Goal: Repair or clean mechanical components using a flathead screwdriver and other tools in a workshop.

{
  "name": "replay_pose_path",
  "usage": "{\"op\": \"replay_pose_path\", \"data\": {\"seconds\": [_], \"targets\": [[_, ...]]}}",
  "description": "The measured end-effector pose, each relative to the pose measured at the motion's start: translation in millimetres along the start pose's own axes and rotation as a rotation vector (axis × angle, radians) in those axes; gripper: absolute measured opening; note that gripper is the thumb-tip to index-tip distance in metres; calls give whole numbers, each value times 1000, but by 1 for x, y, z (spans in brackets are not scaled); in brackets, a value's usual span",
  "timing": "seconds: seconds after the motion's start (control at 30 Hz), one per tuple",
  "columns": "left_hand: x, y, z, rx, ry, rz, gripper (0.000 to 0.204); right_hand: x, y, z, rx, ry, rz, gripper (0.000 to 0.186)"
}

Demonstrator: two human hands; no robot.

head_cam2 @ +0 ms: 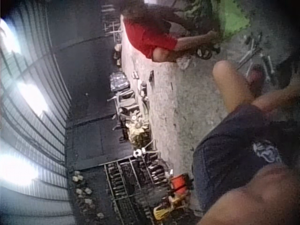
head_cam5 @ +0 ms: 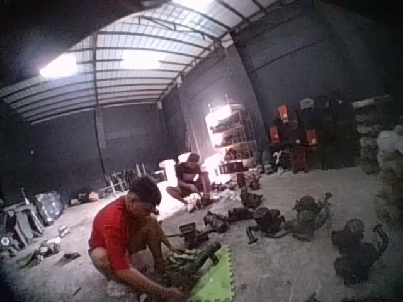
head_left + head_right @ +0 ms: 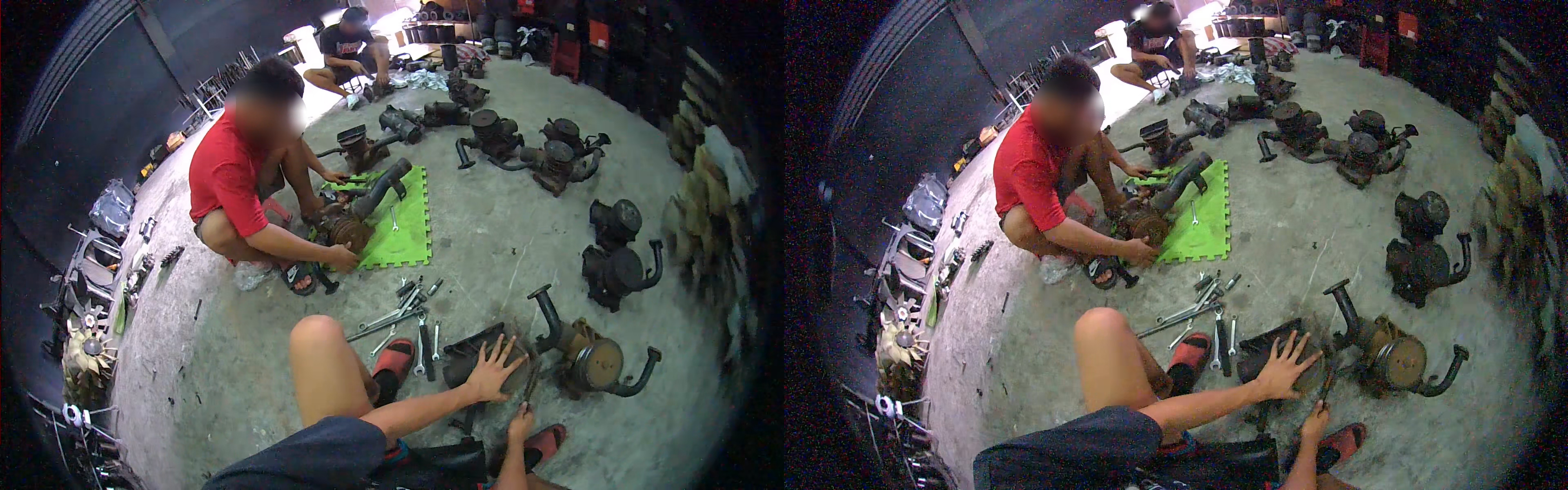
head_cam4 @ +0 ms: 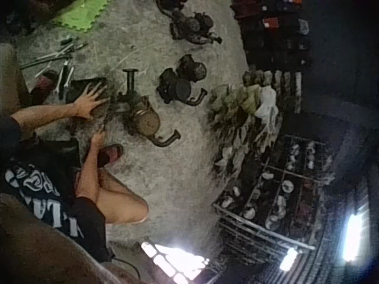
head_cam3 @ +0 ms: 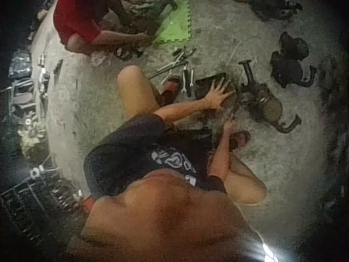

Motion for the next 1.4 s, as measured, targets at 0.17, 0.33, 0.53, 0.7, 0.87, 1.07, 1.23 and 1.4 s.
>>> {"op": "replay_pose_path", "data": {"seconds": [0.17, 0.33, 0.53, 0.7, 0.87, 1.07, 1.23, 1.4], "targets": [[12, -7, -5, -53, -5, -31, 113, -1, -12, 3, 49, -8, -54, 67], [0, 1, 2, 10, 36, -12, 110, 2, -6, 8, 37, 76, -80, 54], [3, -11, -12, -35, 9, -65, 98, 36, -10, -14, 103, -19, -167, 53], [-5, -15, -14, -56, -65, -22, 83, 35, -7, -14, 149, -60, -4, 53], [-9, -19, -15, -224, -180, -56, 64, 9, -17, 4, 122, 23, -4, 53], [4, -35, -13, -124, -316, -142, 46, 36, 1, -18, 107, -98, 8, 50], [18, -5, 2, -319, -264, -230, 40, 44, 17, -23, 171, -41, -265, 41], [55, -11, 16, -319, -15, -183, 53, -53, 4, 15, 66, 104, -123, 55]]}}
Point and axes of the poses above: each hand's wrist, its own z-axis towards the middle knuckle, its own y-axis out of the back of the hand, x = y × z, the point moved 6 cm from there along z, towards the middle knuckle, and after that the axes turned 8 degrees about -y, right-handed, at the moved point
